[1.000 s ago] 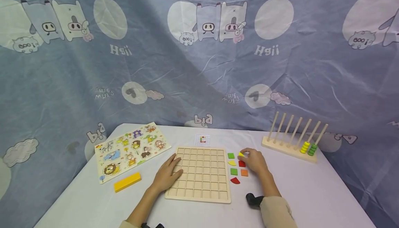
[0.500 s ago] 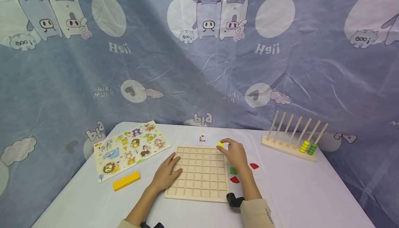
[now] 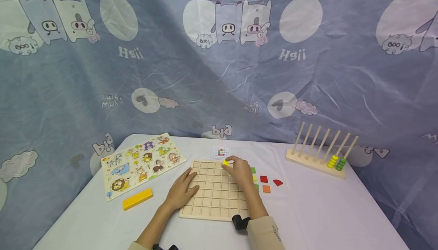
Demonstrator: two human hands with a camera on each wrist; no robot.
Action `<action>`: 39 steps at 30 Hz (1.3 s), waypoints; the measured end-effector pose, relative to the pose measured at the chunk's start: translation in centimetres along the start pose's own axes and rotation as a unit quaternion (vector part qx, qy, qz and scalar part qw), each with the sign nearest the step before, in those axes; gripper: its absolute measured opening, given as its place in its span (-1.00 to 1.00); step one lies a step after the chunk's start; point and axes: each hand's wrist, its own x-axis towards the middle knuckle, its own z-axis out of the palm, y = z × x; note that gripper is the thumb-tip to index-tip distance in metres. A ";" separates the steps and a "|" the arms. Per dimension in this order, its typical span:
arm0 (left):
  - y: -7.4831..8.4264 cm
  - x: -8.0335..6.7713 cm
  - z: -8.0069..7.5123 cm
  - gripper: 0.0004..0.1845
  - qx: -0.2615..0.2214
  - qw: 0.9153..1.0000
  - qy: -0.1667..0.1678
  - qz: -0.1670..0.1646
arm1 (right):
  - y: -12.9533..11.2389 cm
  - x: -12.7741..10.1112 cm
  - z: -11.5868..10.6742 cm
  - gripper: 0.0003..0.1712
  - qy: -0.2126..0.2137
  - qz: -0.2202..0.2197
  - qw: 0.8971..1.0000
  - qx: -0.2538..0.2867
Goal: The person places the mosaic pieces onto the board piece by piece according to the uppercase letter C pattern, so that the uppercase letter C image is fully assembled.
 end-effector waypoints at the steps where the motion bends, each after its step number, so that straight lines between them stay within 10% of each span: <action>1: 0.0 0.0 0.0 -0.40 -0.001 1.000 0.001 0.001 | 0.1 0.0 0.3 -0.66 -0.006 0.005 1.000 0.001; 39: 0.0 0.0 -0.1 -0.40 0.002 1.000 0.006 0.009 | 1.8 -0.7 2.7 -0.68 -0.035 0.020 0.999 -0.016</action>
